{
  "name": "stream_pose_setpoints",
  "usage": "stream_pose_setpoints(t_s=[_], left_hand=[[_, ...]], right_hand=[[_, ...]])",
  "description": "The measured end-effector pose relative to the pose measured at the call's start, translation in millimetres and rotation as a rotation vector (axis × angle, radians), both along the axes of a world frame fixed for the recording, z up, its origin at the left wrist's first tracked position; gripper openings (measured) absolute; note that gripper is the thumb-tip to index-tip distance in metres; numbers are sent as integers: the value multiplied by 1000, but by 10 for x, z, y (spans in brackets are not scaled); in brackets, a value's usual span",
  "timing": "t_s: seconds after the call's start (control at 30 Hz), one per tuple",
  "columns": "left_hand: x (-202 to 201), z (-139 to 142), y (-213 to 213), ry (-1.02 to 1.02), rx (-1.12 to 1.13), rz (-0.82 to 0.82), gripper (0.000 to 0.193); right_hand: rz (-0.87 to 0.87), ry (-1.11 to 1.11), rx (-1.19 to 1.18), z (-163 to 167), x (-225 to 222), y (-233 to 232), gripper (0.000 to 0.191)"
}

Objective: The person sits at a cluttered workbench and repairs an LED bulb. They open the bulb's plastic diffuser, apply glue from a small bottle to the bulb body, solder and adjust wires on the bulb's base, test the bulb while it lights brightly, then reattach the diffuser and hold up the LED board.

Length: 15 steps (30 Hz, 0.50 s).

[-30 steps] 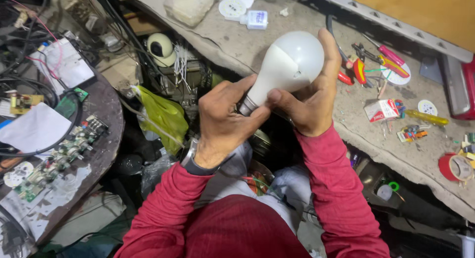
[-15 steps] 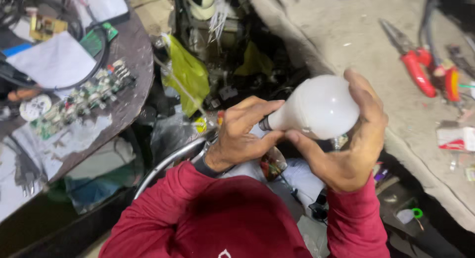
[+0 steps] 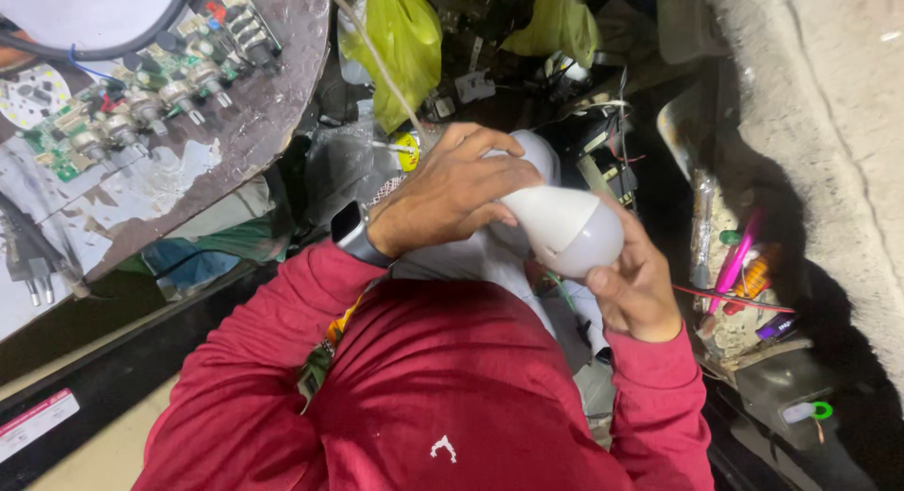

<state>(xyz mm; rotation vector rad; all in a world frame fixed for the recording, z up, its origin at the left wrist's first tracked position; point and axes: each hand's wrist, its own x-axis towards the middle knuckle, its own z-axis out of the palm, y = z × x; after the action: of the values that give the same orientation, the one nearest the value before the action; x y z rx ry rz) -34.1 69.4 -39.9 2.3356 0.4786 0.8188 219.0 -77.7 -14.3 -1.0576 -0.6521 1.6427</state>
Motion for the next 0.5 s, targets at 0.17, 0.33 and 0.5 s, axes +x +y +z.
stream_pose_setpoints(t_s=[0.17, 0.33, 0.5], left_hand=[[122, -61, 123, 52, 34, 11, 61], [41, -335, 566, 51, -215, 336, 101], [150, -547, 1208, 796, -303, 706, 57]], right_hand=[[-44, 127, 26, -280, 148, 38, 85], [-141, 106, 15, -433, 183, 175, 79], [-118, 135, -30, -363, -32, 653, 74]])
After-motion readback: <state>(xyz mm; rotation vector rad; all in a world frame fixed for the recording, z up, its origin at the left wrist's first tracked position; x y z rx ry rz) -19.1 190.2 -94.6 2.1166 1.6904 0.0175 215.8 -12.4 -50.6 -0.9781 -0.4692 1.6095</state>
